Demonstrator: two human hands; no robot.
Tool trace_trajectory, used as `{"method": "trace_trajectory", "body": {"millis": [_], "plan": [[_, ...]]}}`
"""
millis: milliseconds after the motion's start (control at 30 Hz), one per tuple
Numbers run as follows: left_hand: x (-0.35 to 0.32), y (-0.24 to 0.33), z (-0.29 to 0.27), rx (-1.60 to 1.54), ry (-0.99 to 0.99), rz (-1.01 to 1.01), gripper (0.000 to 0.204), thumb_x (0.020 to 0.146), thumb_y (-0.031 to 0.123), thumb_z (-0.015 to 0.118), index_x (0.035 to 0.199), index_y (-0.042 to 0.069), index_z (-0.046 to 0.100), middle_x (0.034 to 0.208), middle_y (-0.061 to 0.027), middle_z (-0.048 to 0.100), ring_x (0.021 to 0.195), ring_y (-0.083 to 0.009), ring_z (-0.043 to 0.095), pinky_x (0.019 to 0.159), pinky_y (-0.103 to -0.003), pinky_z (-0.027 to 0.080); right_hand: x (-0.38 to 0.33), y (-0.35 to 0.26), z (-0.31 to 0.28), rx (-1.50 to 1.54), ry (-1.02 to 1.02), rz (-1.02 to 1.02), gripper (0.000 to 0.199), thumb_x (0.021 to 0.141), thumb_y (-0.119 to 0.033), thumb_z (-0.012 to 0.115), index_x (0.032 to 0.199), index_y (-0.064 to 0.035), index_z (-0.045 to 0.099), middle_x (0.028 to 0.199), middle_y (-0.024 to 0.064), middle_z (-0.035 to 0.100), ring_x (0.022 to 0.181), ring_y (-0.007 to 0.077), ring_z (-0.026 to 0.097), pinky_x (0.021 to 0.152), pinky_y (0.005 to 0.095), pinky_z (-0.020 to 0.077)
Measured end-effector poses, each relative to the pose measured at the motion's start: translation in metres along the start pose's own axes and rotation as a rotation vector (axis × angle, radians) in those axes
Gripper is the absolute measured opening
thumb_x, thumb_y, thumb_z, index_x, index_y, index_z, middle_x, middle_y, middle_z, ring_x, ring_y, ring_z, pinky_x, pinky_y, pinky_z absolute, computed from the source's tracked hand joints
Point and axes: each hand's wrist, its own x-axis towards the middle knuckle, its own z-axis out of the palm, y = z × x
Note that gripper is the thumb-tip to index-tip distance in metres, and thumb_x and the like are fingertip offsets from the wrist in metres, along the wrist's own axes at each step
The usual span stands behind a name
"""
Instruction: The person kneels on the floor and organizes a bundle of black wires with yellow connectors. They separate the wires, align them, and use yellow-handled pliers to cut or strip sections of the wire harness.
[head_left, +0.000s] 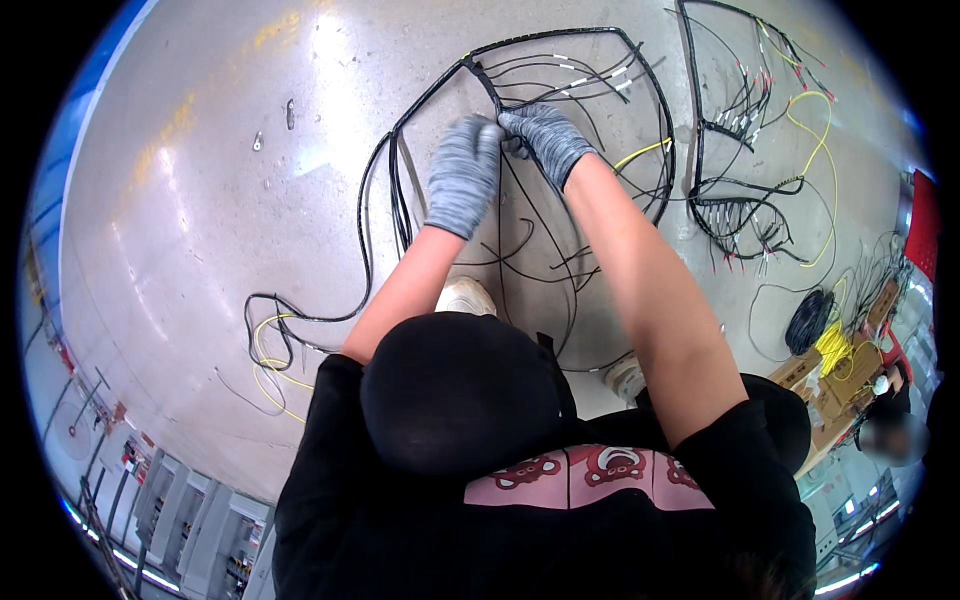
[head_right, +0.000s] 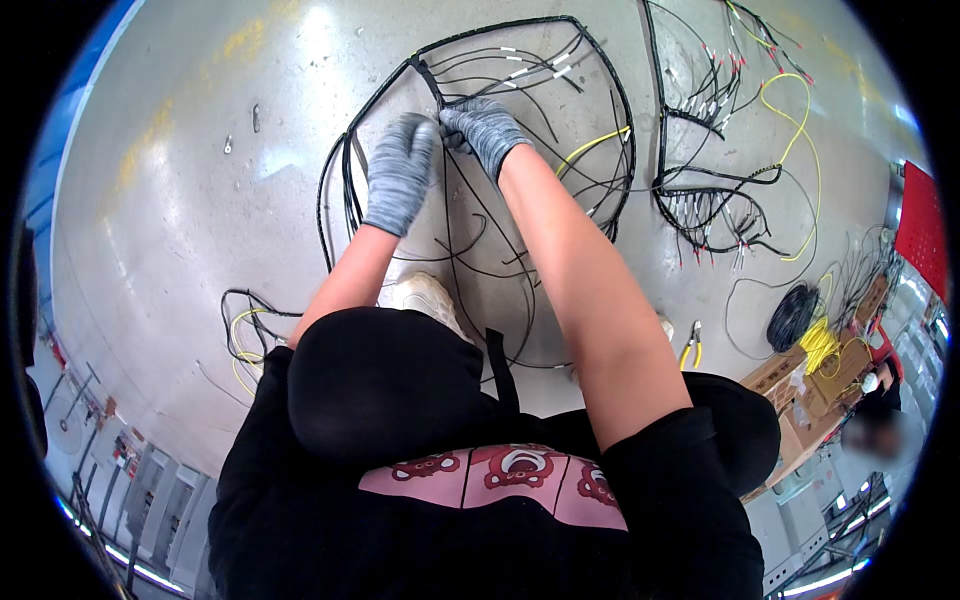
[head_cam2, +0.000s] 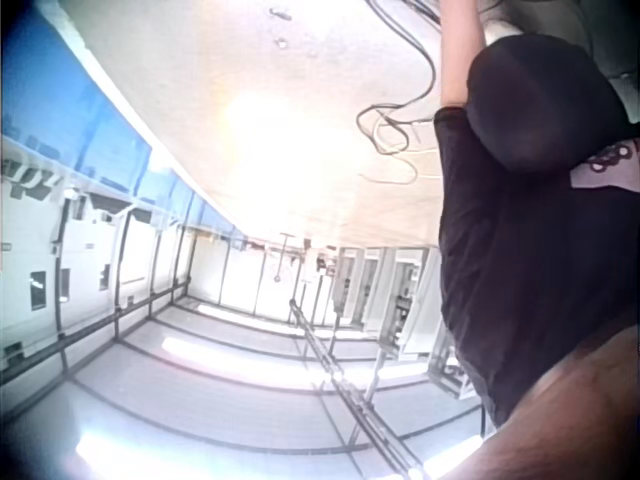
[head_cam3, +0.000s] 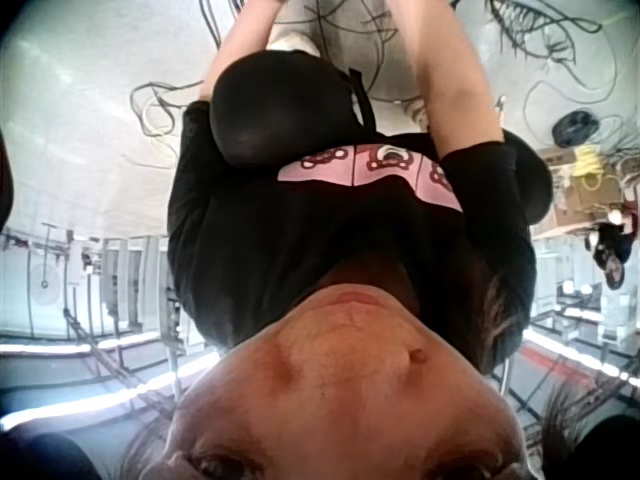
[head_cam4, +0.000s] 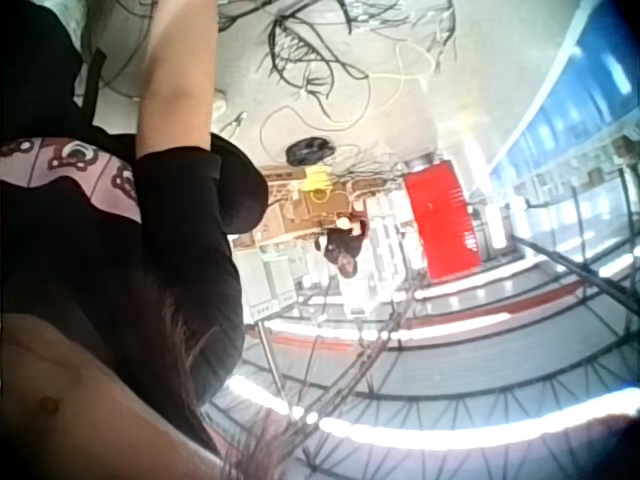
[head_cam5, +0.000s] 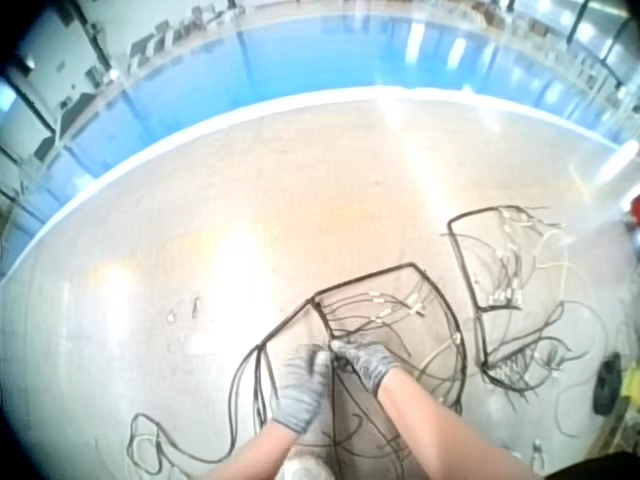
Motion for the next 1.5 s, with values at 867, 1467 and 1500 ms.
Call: {"method": "trace_trajectory", "body": {"millis": [867,1467,1500], "plan": [[0.031,-0.027,0.018,-1.036,-0.386,-0.606,0.019,0.088,0.006,0.047,0.106,-0.001,0.049,0.077,-0.0025,0.055,0.055,-0.008,0.047,0.045,-0.017,0.039,-0.008,0.021,0.008,-0.228,0.35,-0.11,0.022,0.077,-0.021,0.063,0.085,0.0002,0.064,0.073,0.0116,0.064,0.065,0.0176,0.059,0.063,0.0295,0.0468],[0.027,-0.013,-0.005,-0.857,-0.685,-0.324,0.031,0.085,0.018,0.053,0.11,0.0,0.056,0.094,-0.0062,0.062,0.081,-0.0101,0.058,0.072,-0.021,0.047,-0.004,0.042,-0.008,-0.214,0.141,-0.003,0.051,0.058,-0.057,0.068,0.072,-0.0081,0.065,0.063,0.0052,0.059,0.055,0.0133,0.052,0.052,0.0284,0.0446],[0.025,-0.013,-0.014,-0.877,-0.715,-0.323,0.032,0.086,0.017,0.052,0.112,-0.002,0.053,0.098,-0.0074,0.061,0.083,-0.011,0.058,0.074,-0.022,0.047,-0.007,0.037,-0.003,-0.33,0.053,-0.008,0.048,0.063,-0.057,0.063,0.068,-0.0094,0.065,0.061,0.0041,0.059,0.053,0.0132,0.053,0.051,0.0273,0.044]]}}
